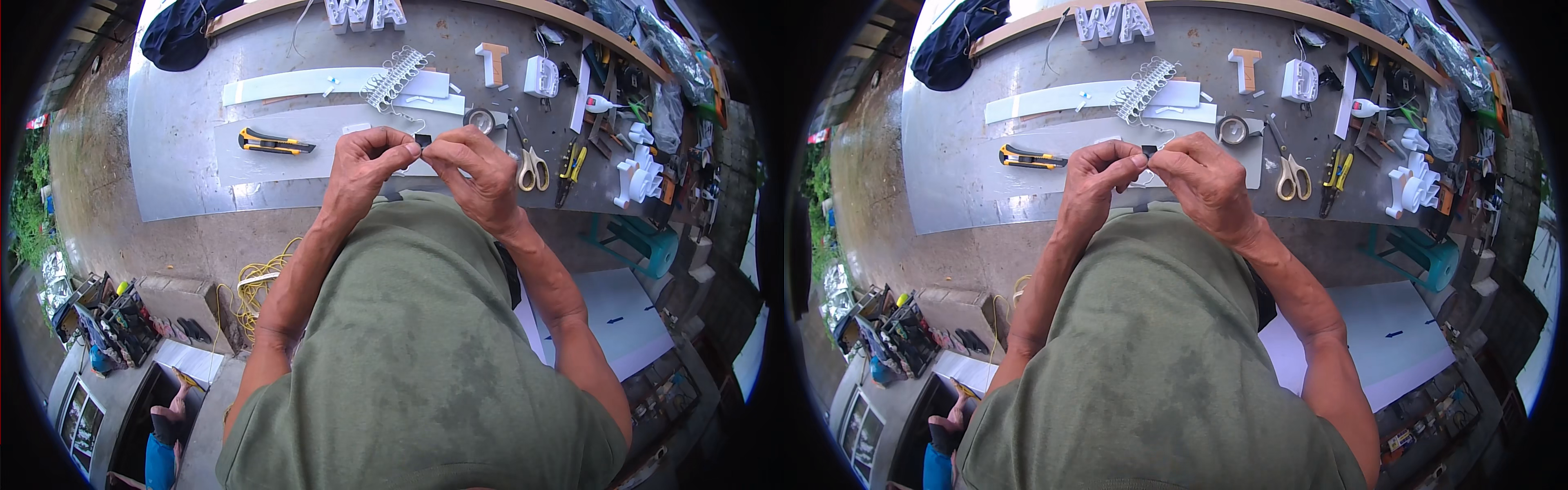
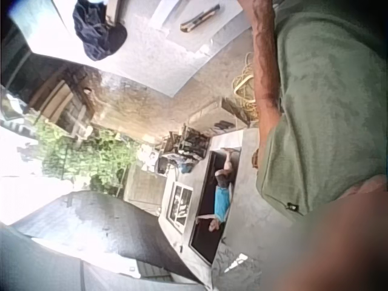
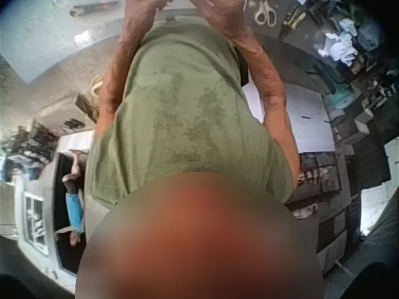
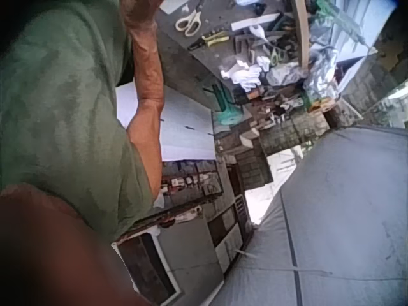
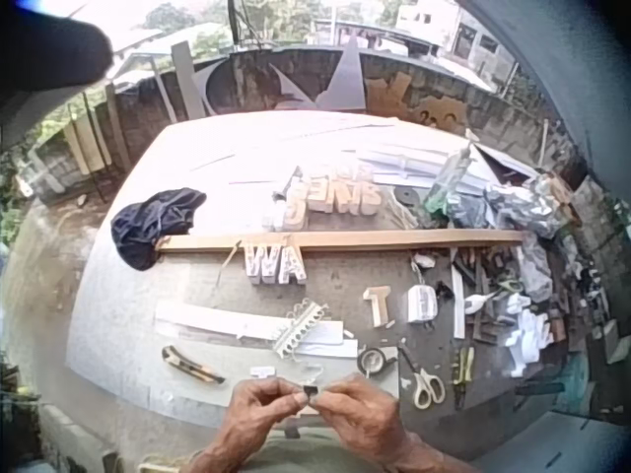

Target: The recorder is assembling components for a sign, specifically working with wiring and LED strips on a table.

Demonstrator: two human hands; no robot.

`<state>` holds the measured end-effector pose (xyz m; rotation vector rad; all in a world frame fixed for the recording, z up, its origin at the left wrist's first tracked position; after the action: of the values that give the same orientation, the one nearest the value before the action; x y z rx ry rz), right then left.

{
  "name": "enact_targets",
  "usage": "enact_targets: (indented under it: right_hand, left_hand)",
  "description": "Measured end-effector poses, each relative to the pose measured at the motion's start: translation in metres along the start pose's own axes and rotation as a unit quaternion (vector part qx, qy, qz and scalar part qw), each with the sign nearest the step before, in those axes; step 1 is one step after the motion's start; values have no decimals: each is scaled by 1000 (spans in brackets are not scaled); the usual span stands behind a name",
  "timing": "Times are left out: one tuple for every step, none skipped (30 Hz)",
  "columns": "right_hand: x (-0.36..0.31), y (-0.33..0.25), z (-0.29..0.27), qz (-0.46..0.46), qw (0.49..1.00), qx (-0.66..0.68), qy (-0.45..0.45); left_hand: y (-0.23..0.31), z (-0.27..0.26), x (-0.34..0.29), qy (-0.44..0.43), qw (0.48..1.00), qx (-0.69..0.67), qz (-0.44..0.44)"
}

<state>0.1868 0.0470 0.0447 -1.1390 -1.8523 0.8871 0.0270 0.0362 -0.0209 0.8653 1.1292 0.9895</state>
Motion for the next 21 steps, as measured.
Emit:
enact_targets:
  right_hand:
    - [0, 1, 0, -5, 1000, 6, 6]
    - [-1, 2, 1, -5, 1000, 6, 5]
    - [-1, 2, -1, -7, 1000, 6, 16]
    - [-1, 3, -2, -10, 1000, 6, 28]
    - [-1, 5, -2, -10, 1000, 7, 27]
    - [-1, 7, -3, -11, 1000, 1, 29]
    - [-1, 8, -4, -13, 999, -6, 30]
    - [-1, 7, -4, -13, 999, -6, 30]
    - [-1, 8, -3, -4, 1000, -8, 23]
    - [-1, 9, -3, 4, 1000, -10, 16]
    - [-1, 10, -2, 4, 1000, -10, 17]
    - [-1, 13, -2, 12, 1000, 2, 17]
    - [-1, 15, -2, 21, 1000, 14, 16]
    - [-1, 15, -2, 20, 1000, 13, 16]
    - [-1, 17, -1, 40, 999, 21, 2]
    - [-1, 20, 1, 59, 998, 29, -13]
    - [-1, 20, 1, 59, 998, 29, -13]
    - [-1, 21, 3, 72, 996, 37, -24]
    - [-1, 23, 5, 85, 995, 44, -35]
    - [-2, 24, 5, 85, 995, 44, -36]
    - [-3, 27, 7, 98, 993, 43, -46]
  left_hand:
    - [0, -1, 0, -6, 1000, -2, -3]
    - [-1, 0, 0, -12, 1000, -3, -6]
    - [1, 0, 0, -11, 1000, -4, -6]
    - [4, 1, -1, -13, 1000, 3, -3]
    - [5, 1, -1, -14, 1000, 9, -2]
    - [4, 0, -2, -14, 1000, 9, -2]
    - [4, -1, -2, -11, 999, 45, 7]
    - [4, -2, -2, -10, 997, 80, 16]
    - [5, -1, -2, -10, 997, 80, 16]
    - [10, -1, -3, -9, 992, 121, 37]
    - [14, 0, -3, -8, 985, 162, 58]
    - [14, 0, -3, -8, 985, 162, 58]
    - [18, 0, -4, -6, 976, 194, 99]
    - [23, 2, -4, -4, 965, 224, 139]
    - [22, 2, -4, -4, 965, 224, 140]
    - [25, 4, -5, -1, 955, 245, 164]
    - [29, 4, -7, 3, 945, 267, 188]
    - [28, 5, -7, 3, 945, 267, 188]
    - [30, 6, -9, 9, 936, 286, 206]
    - [32, 7, -10, 15, 926, 304, 224]
    - [30, 7, -10, 15, 926, 304, 224]
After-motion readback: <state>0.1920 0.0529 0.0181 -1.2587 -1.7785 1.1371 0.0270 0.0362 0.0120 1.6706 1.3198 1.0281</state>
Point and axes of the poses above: each hand's wrist, its own x-axis towards the middle knuckle, its own z-axis out of the palm, y = z × x, the point moved 7 cm from there along x, towards the middle knuckle, and after that the axes turned 7 degrees about z, right-handed, at the moved point
